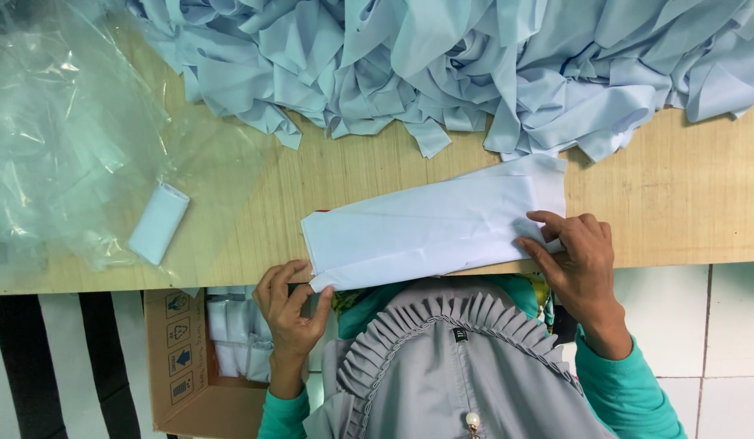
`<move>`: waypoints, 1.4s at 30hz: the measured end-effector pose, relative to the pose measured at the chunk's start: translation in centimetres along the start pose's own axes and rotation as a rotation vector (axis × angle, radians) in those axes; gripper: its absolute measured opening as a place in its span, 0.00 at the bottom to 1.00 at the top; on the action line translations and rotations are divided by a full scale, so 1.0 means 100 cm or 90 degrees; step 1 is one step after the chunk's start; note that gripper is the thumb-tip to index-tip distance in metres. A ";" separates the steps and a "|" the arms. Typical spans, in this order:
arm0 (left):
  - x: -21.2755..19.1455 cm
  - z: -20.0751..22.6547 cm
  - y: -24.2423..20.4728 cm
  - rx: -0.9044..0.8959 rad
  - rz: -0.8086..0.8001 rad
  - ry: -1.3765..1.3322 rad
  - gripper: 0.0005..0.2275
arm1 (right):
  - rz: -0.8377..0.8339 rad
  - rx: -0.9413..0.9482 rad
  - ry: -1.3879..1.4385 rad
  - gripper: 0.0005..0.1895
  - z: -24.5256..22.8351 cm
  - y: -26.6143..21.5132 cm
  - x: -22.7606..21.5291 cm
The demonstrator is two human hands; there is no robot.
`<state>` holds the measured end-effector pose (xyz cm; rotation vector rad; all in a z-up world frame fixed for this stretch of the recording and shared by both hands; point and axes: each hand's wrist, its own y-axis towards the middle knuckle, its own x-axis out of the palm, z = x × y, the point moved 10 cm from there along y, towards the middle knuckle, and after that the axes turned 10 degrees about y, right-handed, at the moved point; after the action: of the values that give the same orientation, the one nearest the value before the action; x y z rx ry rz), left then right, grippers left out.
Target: The person folds light blue shirts on a wooden table, places them into clear plastic bags, and stacks the packaged shirts in a cardboard box. The process repeats with multiple shirts.
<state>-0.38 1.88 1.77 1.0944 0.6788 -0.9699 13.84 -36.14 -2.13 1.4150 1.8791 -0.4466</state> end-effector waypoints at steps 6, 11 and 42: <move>0.001 -0.001 -0.001 -0.028 -0.007 0.032 0.12 | 0.060 -0.029 0.021 0.11 -0.005 0.001 -0.009; 0.002 0.000 0.000 -0.040 -0.009 0.039 0.12 | 0.094 -0.039 0.048 0.12 -0.004 -0.002 -0.011; 0.004 -0.003 -0.007 -0.069 -0.013 0.033 0.13 | 0.034 -0.045 0.079 0.12 -0.006 -0.017 -0.022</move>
<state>-0.85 1.96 1.01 1.0221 0.7773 -0.9137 12.32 -37.81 -0.40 1.4708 1.9313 -0.2691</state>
